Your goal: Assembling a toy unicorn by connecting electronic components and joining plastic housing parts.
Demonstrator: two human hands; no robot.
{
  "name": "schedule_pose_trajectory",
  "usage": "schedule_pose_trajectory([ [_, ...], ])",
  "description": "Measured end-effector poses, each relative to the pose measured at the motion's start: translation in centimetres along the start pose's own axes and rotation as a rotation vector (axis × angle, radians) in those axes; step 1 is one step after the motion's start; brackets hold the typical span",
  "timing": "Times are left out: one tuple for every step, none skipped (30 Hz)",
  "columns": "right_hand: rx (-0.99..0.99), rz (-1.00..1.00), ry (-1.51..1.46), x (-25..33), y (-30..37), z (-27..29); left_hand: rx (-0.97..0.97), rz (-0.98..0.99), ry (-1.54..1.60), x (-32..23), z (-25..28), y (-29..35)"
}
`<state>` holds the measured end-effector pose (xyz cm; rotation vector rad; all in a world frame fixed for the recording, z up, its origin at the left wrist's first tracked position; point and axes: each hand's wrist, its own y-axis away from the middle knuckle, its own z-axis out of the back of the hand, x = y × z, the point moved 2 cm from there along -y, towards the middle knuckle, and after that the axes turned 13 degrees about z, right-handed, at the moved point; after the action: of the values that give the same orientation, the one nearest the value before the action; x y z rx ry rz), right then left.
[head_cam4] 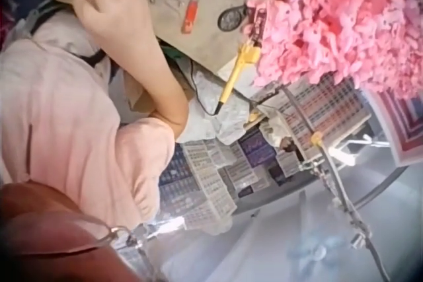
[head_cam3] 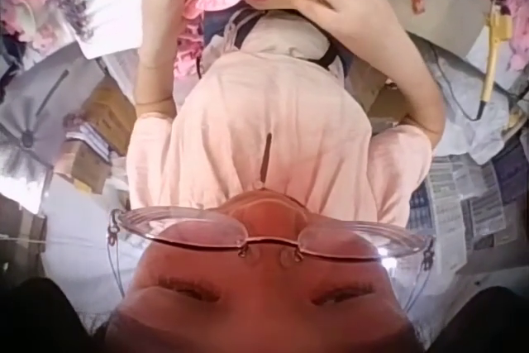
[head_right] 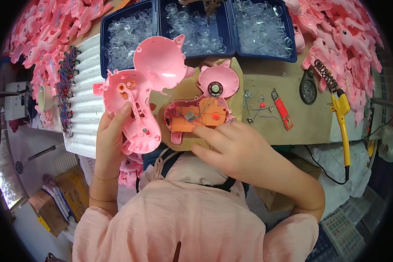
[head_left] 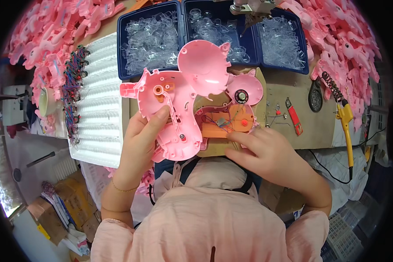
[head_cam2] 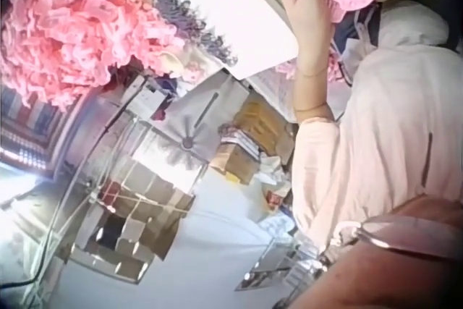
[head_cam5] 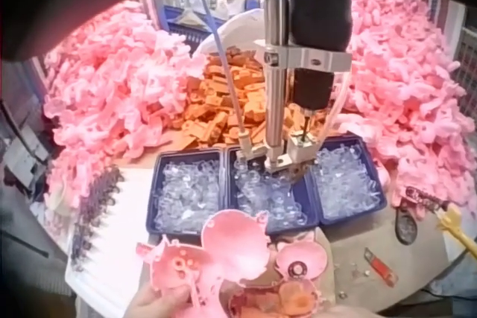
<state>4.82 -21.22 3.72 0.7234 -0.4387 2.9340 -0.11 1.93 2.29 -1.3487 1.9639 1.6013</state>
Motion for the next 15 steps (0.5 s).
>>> schedule_pose_trajectory([
  [0.018, 0.042, 0.117, 0.4, -0.1, 0.1, 0.004, -0.001, 0.02, 0.2, 0.3, -0.2],
  [0.037, 0.077, 0.236, 0.7, 0.1, 0.3, 0.016, 0.001, 0.04, 0.2, 0.3, -0.4],
  [0.038, 0.071, 0.238, 0.8, 0.6, 0.0, 0.02, 0.004, 0.04, 0.1, 0.1, -0.5],
  [0.071, 0.094, 0.284, 0.8, 1.2, -0.6, 0.012, 0.019, 0.044, -0.1, -0.1, -0.6],
  [0.099, 0.117, 0.329, 0.8, 1.4, -1.1, 0.001, 0.035, 0.044, -0.2, -0.1, -0.7],
  [0.093, 0.11, 0.328, 0.9, 1.4, -1.1, 0.004, 0.039, 0.036, -0.2, -0.1, -0.8],
  [0.078, 0.043, 0.146, 0.8, 1.2, -1.1, -0.023, -0.035, -0.102, -0.1, -0.3, -0.9],
  [0.062, -0.025, -0.035, 0.7, 0.9, -1.2, -0.047, -0.109, -0.24, -0.1, -0.6, -1.0],
  [0.054, -0.03, -0.035, 0.4, 0.5, -1.6, -0.106, -0.146, -0.276, -0.3, -1.2, -0.8],
  [-0.088, -0.151, -0.145, -0.2, 0.0, -1.9, -0.104, -0.144, -0.284, -0.1, -1.3, -0.7],
  [-0.227, -0.267, -0.256, -0.7, -0.4, -2.1, -0.089, -0.162, -0.338, 0.3, -1.3, -0.8],
  [-0.232, -0.266, -0.258, -0.7, -0.8, -1.9, -0.076, -0.18, -0.392, 0.5, -1.4, -0.8],
  [-0.268, -0.458, -0.435, -0.8, -1.1, -1.4, -0.087, -0.185, -0.409, 0.5, -1.8, -0.7],
  [-0.296, -0.641, -0.619, -1.0, -1.3, -1.3, -0.101, -0.186, -0.414, 0.6, -1.9, -0.6],
  [-0.296, -0.63, -0.629, -0.9, -1.3, -1.4, -0.099, -0.181, -0.381, 0.8, -2.1, -0.6],
])
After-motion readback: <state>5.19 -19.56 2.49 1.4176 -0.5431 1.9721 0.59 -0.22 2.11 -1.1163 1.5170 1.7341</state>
